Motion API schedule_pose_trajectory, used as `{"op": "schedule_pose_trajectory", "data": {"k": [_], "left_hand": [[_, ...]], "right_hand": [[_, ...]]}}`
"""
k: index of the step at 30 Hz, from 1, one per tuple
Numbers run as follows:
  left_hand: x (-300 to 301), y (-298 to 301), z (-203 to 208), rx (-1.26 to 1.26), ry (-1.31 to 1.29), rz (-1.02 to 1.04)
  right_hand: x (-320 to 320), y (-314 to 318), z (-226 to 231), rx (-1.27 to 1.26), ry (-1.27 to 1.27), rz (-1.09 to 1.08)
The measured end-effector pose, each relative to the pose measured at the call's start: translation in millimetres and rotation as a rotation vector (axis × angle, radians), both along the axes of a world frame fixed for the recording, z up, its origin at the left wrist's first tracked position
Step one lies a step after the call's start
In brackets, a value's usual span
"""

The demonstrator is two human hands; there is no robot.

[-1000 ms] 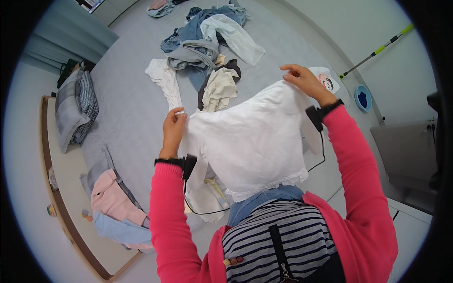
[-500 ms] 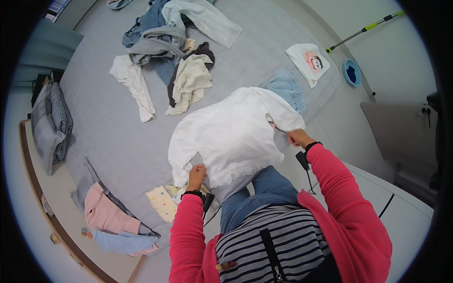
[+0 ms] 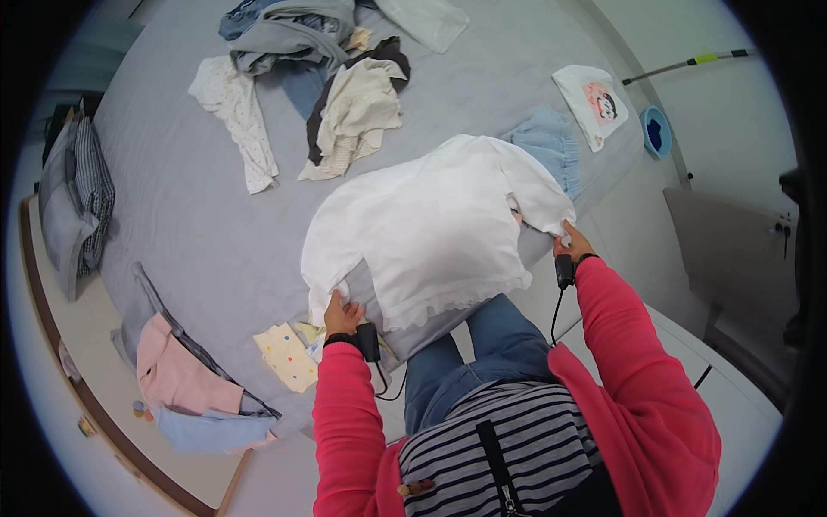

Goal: The person folds several pieces of clothing on a bed, including a white shirt, a white top with a graphic, and a pair of denim shorts. They smooth and align each item before folding it into a neat stack.

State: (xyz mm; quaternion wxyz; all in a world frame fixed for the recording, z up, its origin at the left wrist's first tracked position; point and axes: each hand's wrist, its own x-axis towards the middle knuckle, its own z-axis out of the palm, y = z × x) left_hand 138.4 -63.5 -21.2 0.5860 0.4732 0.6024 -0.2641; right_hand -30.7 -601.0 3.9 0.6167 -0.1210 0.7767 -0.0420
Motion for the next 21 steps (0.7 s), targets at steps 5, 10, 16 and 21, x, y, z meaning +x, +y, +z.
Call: {"op": "schedule_pose_trajectory", "data": {"k": [5, 10, 16, 21], "left_hand": [[8, 3, -38, -0.202, -0.067, 0.459], [2, 8, -42, -0.501, -0.024, 0.538], [1, -5, -22, -0.419, -0.034, 0.671], [8, -6, -30, -0.206, -0.277, 0.57]], "right_hand": [[1, 14, -15, 0.038, 0.057, -0.101], [-13, 8, -24, -0.086, -0.195, -0.042], [29, 9, 53, -0.687, -0.217, 0.072], [137, 41, 119, -1.445, -0.194, 0.803]]}}
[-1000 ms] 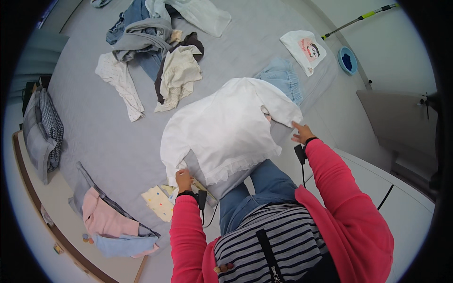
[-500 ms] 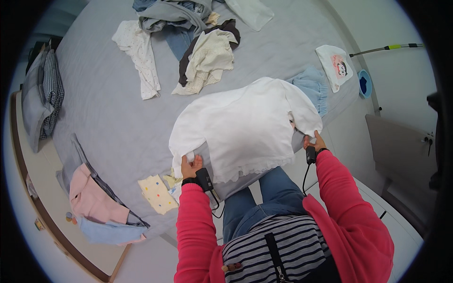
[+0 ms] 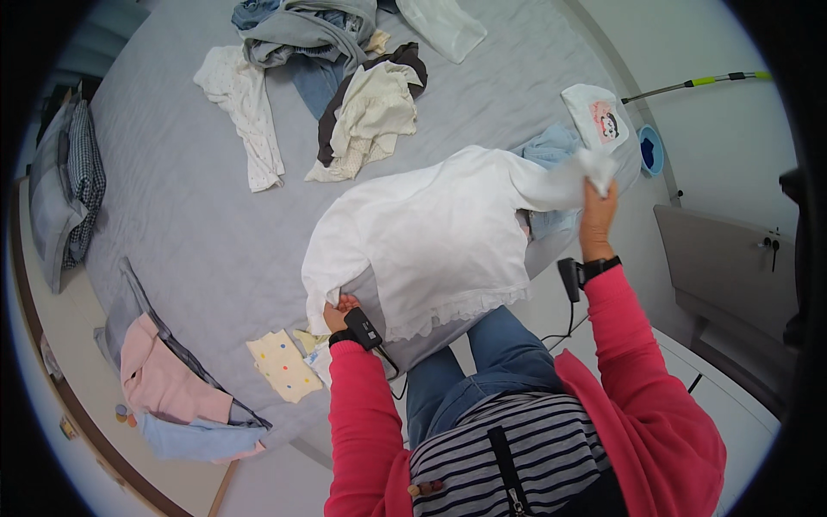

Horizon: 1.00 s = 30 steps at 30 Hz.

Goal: The person folds several pieces of clothing on a bed, including a white shirt, a white top with a graphic, and a pair of denim shorts. They smooth and align each item before folding it into a neat stack.

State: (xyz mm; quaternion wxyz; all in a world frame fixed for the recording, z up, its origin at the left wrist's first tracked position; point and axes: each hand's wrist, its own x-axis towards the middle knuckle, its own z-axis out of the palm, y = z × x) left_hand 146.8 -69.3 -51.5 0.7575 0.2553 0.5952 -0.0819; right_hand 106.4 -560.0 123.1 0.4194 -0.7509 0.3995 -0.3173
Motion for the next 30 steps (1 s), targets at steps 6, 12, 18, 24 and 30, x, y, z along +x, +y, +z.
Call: {"op": "schedule_pose_trajectory", "data": {"k": [6, 12, 18, 24, 30], "left_hand": [[21, -10, 44, 0.275, -0.092, -0.094], [55, -27, 140, 0.903, -0.367, -0.437], [65, -115, 165, 1.205, -0.983, -0.946], [54, -175, 134, 1.184, -1.278, -1.79], [96, -166, 98, 1.326, -1.054, -1.634]], "right_hand": [[52, 127, -31, -0.108, 0.224, 0.892], [41, 156, -50, -0.32, 0.549, 1.058], [34, 138, -63, -0.09, 0.312, 0.992], [17, 70, -71, 0.607, 0.365, 0.538], [33, 36, -75, 0.173, 0.314, 0.598]]}}
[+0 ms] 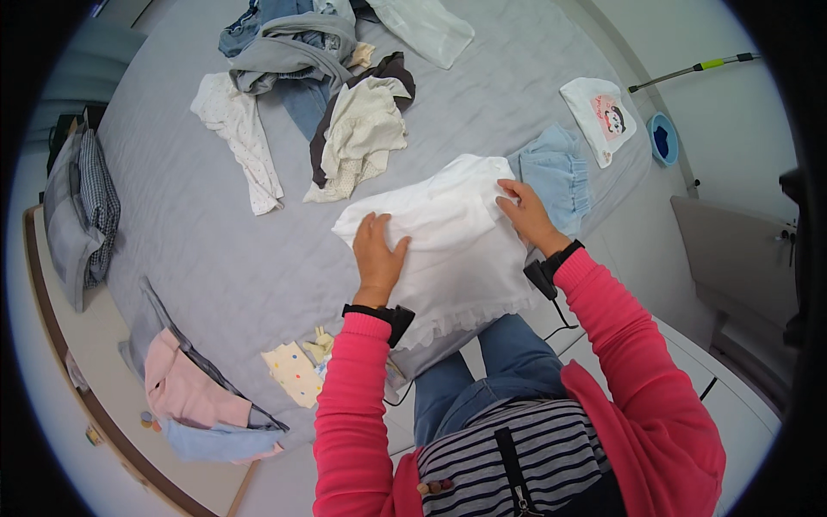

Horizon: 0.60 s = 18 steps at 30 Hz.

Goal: The person folds several pieces of clothing on a bed, including a white shirt, a white top with a graphic, and a pair of denim shorts. They smooth and align each item before folding it into a neat stack.

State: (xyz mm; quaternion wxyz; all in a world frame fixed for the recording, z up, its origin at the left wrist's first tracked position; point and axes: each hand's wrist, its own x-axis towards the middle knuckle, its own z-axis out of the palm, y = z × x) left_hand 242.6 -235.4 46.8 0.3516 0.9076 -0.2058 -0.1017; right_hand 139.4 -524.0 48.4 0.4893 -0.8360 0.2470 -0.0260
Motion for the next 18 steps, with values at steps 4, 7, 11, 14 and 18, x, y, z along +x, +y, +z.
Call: {"op": "schedule_pose_trajectory", "data": {"k": [4, 7, 11, 14, 18], "left_hand": [[36, 6, -25, 0.012, 0.013, 0.239], [55, 13, -43, 0.104, 0.115, 0.274], [72, 17, -53, 0.287, 0.368, 0.272], [83, 14, -52, 0.325, 0.707, 0.294], [90, 11, -50, 0.621, 0.595, 0.026]], "right_hand": [[47, -19, -8, -0.214, -0.069, 0.132], [83, -25, -21, -0.357, -0.019, 0.183], [107, -22, -30, -0.455, 0.348, 0.339], [118, -15, -29, -0.399, 0.675, 0.403], [129, -9, -30, -0.429, 0.763, 0.512]]}}
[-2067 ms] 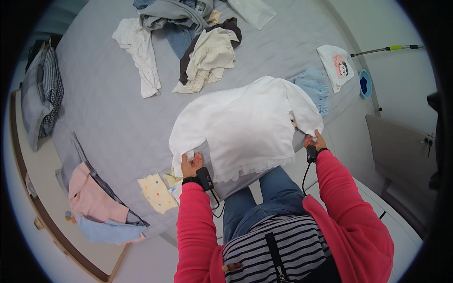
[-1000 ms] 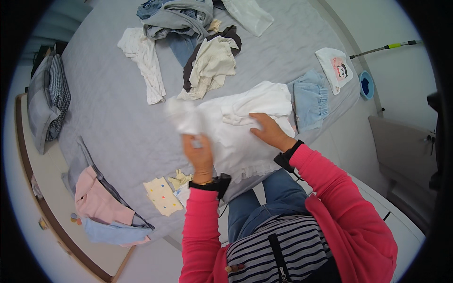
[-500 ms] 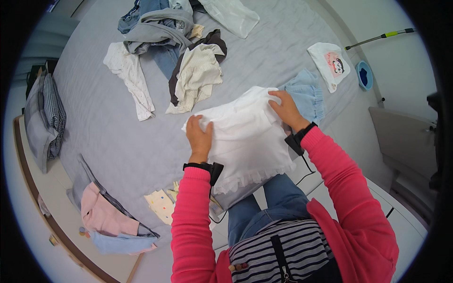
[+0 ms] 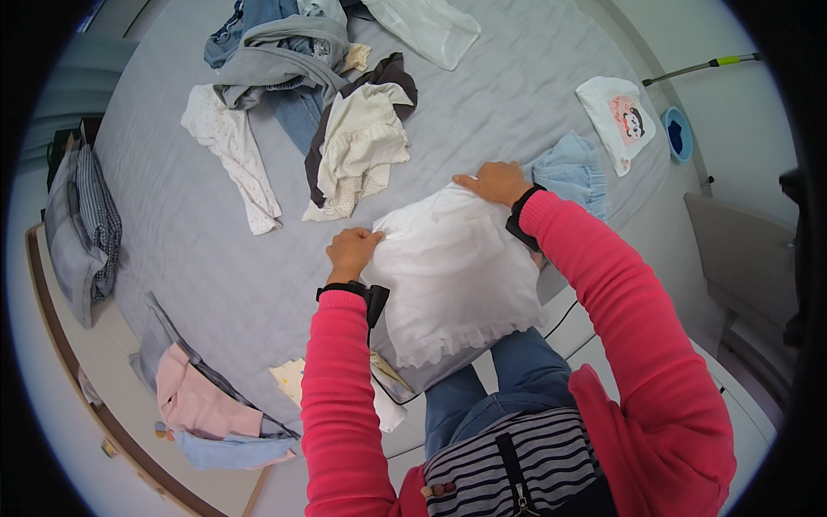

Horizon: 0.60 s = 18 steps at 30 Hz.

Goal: The person folds several pieces of clothing on a bed, including a white shirt, a white top with a graphic, and a pair of denim shorts. They smooth and align each item before folding it into a neat stack.

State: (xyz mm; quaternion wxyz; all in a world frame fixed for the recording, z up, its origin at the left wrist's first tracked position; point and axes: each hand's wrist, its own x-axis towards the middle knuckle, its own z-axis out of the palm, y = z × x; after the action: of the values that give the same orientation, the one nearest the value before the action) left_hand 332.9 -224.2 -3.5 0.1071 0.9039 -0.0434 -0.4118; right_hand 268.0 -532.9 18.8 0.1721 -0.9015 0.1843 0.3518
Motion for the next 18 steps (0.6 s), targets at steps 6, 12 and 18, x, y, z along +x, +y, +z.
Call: {"op": "schedule_pose_trajectory", "data": {"k": [6, 12, 18], "left_hand": [[0, 2, -5, -0.455, 0.074, 0.332], [4, 14, 21, -0.469, 0.113, 0.35], [-2, 26, 51, -0.47, 0.117, 0.181]], "right_hand": [[2, -11, -4, 0.488, -0.052, -0.134], [-3, -22, 8, 0.798, 0.003, -0.368], [-25, -12, 40, 0.466, -0.377, 0.041]]}}
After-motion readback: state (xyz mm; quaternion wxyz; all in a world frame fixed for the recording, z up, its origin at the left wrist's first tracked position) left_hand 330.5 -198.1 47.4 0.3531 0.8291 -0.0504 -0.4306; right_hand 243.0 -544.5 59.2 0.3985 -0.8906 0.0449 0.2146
